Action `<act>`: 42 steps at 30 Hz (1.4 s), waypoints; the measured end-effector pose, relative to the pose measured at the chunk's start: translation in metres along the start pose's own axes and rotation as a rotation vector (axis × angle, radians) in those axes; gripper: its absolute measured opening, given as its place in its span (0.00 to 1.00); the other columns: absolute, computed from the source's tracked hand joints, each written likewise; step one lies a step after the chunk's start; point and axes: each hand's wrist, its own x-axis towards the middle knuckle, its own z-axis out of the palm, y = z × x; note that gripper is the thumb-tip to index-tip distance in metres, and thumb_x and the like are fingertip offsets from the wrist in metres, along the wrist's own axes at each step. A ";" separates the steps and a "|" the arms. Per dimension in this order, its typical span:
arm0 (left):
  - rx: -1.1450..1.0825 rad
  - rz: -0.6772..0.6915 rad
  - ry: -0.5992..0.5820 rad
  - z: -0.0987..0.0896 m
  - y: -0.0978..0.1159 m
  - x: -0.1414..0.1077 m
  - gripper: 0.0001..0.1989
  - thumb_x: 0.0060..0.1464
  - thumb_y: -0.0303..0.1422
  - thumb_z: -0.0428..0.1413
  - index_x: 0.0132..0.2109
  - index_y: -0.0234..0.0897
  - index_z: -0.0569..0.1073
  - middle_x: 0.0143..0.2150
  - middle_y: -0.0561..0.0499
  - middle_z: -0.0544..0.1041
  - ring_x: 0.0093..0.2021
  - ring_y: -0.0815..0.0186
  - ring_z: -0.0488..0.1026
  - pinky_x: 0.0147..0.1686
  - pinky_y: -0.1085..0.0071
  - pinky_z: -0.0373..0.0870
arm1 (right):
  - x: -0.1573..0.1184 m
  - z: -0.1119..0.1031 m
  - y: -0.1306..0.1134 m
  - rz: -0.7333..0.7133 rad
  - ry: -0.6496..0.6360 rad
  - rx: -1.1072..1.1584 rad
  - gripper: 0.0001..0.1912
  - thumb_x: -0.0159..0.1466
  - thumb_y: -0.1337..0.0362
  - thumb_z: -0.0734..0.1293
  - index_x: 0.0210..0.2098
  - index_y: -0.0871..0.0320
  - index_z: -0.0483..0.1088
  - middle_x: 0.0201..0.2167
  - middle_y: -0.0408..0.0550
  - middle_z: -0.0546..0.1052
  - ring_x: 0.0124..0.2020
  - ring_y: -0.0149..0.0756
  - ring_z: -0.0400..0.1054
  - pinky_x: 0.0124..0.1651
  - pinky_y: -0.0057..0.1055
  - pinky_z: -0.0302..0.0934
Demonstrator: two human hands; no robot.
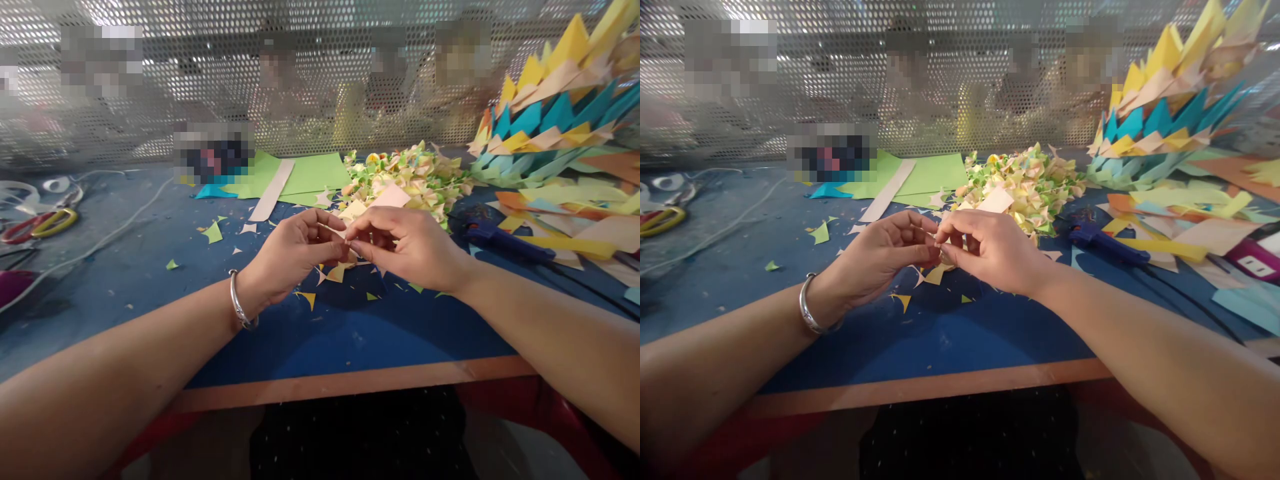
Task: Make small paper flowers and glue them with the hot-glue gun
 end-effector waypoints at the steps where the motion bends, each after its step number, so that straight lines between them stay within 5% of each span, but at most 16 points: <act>1: -0.005 -0.004 -0.004 0.000 0.000 0.000 0.12 0.48 0.23 0.63 0.40 0.33 0.70 0.30 0.54 0.78 0.30 0.72 0.76 0.31 0.76 0.71 | 0.000 0.000 0.000 -0.003 0.001 0.002 0.03 0.63 0.69 0.68 0.37 0.62 0.74 0.30 0.45 0.74 0.25 0.25 0.64 0.25 0.24 0.58; 14: 0.197 0.007 0.005 -0.004 0.002 -0.001 0.13 0.49 0.25 0.62 0.42 0.36 0.70 0.30 0.51 0.78 0.31 0.67 0.77 0.29 0.72 0.71 | 0.001 -0.004 -0.002 0.037 -0.037 -0.009 0.01 0.62 0.70 0.67 0.32 0.59 0.70 0.27 0.43 0.71 0.23 0.25 0.62 0.24 0.25 0.55; 19: 0.649 0.113 0.002 -0.009 0.011 -0.003 0.07 0.51 0.32 0.62 0.38 0.36 0.74 0.29 0.51 0.77 0.28 0.68 0.73 0.26 0.73 0.67 | 0.000 -0.005 0.003 0.056 -0.038 -0.033 0.02 0.61 0.69 0.68 0.30 0.59 0.71 0.24 0.41 0.70 0.22 0.24 0.58 0.24 0.25 0.52; 24: 0.983 0.090 -0.143 -0.011 0.016 -0.008 0.09 0.52 0.37 0.62 0.29 0.37 0.76 0.23 0.54 0.74 0.22 0.71 0.66 0.22 0.74 0.58 | 0.000 -0.006 0.004 0.074 -0.060 -0.068 0.02 0.61 0.68 0.68 0.31 0.59 0.72 0.24 0.40 0.70 0.22 0.24 0.58 0.25 0.26 0.52; 29: 0.988 0.140 -0.109 -0.011 0.015 -0.009 0.04 0.51 0.30 0.60 0.28 0.37 0.75 0.24 0.54 0.73 0.23 0.71 0.67 0.23 0.74 0.61 | 0.001 -0.007 0.004 0.072 -0.103 -0.081 0.05 0.62 0.65 0.68 0.31 0.59 0.73 0.25 0.41 0.71 0.23 0.25 0.59 0.26 0.26 0.52; 36: 0.795 0.328 0.051 -0.009 0.010 -0.009 0.05 0.56 0.32 0.58 0.34 0.36 0.73 0.42 0.46 0.77 0.31 0.70 0.74 0.32 0.73 0.73 | 0.001 -0.006 0.004 0.116 -0.067 0.003 0.02 0.63 0.67 0.68 0.34 0.59 0.72 0.22 0.39 0.68 0.20 0.24 0.57 0.22 0.25 0.50; 42: 0.796 0.371 0.042 -0.008 0.007 -0.009 0.03 0.53 0.28 0.58 0.31 0.36 0.72 0.38 0.46 0.80 0.35 0.67 0.75 0.36 0.71 0.74 | 0.000 -0.006 0.003 0.113 -0.057 0.013 0.02 0.62 0.67 0.68 0.35 0.59 0.73 0.22 0.39 0.68 0.20 0.24 0.57 0.21 0.24 0.51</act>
